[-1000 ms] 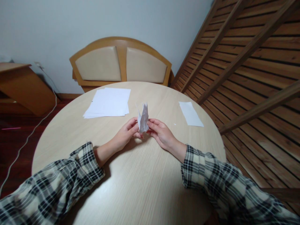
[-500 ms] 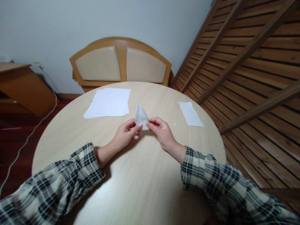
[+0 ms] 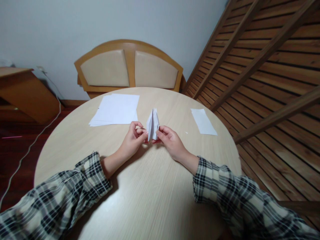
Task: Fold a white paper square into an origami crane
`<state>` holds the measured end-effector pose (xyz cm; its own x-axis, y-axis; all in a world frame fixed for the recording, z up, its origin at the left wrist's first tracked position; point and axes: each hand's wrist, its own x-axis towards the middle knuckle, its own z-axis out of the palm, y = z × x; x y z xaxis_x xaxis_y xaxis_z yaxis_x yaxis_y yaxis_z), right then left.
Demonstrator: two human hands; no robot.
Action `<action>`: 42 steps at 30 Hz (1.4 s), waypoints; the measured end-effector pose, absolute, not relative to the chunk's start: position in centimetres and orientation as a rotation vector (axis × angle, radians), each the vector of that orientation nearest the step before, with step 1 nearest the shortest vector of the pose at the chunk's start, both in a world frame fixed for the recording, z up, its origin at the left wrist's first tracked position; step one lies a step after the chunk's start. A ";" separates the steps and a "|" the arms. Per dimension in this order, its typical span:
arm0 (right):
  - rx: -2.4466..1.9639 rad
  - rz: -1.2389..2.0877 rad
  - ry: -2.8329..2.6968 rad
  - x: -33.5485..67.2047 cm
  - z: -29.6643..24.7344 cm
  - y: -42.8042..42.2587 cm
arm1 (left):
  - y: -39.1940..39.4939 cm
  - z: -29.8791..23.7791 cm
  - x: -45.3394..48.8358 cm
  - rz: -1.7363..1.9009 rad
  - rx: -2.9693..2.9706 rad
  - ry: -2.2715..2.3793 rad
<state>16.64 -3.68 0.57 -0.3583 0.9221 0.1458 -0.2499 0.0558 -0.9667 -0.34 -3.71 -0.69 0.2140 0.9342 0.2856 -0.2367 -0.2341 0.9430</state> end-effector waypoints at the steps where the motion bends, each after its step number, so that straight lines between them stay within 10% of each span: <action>1: -0.744 1.492 -1.341 16.6 0.6 -3.7 | -3.7 -0.8 -0.3 1.309 1.365 0.730; 42: -0.856 1.290 -1.392 17.1 0.0 -2.8 | -4.1 0.0 -0.2 1.287 1.619 0.942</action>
<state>17.05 -2.80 -0.02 -0.2371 0.9499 0.2037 -0.1313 0.1764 -0.9755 -0.25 -4.07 -0.02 0.1893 0.9185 0.3473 0.0538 -0.3628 0.9303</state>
